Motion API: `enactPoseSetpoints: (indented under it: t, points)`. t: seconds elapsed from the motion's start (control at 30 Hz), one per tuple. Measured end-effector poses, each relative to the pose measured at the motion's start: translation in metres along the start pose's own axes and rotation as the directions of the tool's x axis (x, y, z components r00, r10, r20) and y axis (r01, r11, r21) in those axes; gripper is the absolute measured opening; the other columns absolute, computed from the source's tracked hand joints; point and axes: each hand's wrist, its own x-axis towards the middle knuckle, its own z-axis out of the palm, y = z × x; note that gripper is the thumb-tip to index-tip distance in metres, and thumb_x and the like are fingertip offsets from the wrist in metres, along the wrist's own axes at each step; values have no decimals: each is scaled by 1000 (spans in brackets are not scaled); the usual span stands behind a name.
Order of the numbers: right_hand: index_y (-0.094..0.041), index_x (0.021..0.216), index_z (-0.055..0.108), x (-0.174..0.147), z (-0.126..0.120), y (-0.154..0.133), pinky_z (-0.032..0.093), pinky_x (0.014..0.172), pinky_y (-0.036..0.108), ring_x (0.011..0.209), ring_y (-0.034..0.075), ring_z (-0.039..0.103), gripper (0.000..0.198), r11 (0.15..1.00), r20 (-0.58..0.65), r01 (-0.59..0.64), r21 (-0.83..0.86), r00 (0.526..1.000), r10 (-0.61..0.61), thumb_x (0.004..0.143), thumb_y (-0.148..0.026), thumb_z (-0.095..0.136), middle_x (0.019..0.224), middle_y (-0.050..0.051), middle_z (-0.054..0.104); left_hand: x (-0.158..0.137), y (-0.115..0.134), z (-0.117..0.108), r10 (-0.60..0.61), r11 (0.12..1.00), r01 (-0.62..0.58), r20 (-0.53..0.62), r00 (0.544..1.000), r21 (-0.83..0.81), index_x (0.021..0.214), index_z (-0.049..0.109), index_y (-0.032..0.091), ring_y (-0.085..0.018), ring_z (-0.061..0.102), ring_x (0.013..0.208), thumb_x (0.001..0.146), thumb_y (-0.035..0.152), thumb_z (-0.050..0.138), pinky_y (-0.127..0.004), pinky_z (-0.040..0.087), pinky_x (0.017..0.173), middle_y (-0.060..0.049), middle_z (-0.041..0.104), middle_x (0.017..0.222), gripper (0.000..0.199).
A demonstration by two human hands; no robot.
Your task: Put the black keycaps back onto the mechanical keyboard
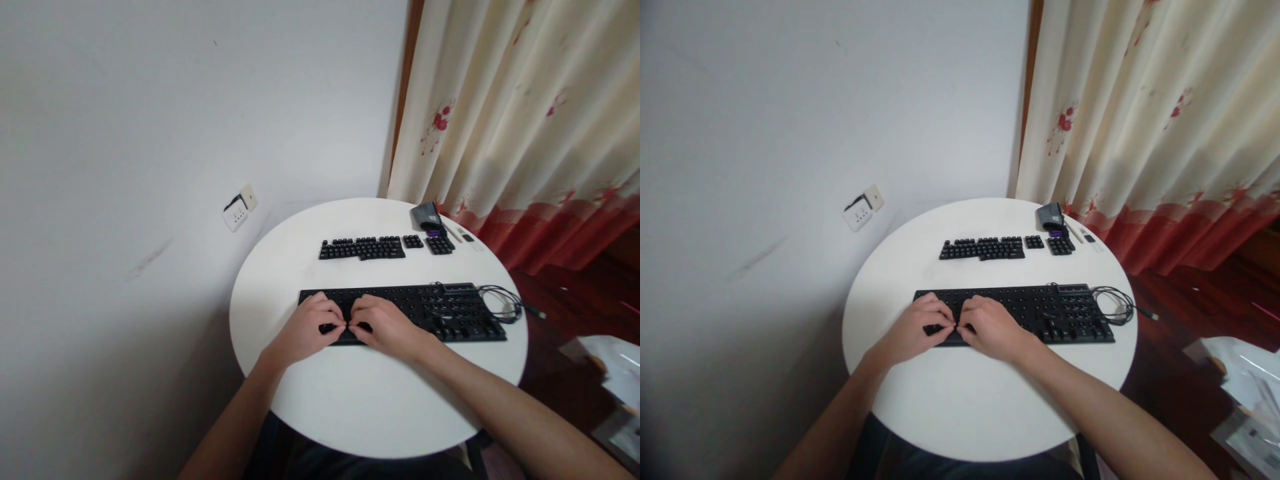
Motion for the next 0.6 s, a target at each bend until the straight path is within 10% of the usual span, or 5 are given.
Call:
enactPoseSetpoints:
  t: [0.6]
  points:
    - [-19,73,68,-2,-3,-2,41,71,28,82,17,55,19,998,18,-15,-54,1000,16,90,-23,61,84,4,63,0,-2,1,9,998,-8,-14,1000,63,76,72,23,-19,57,90,90,22,60,-34,46,82,-3,66,92,18]
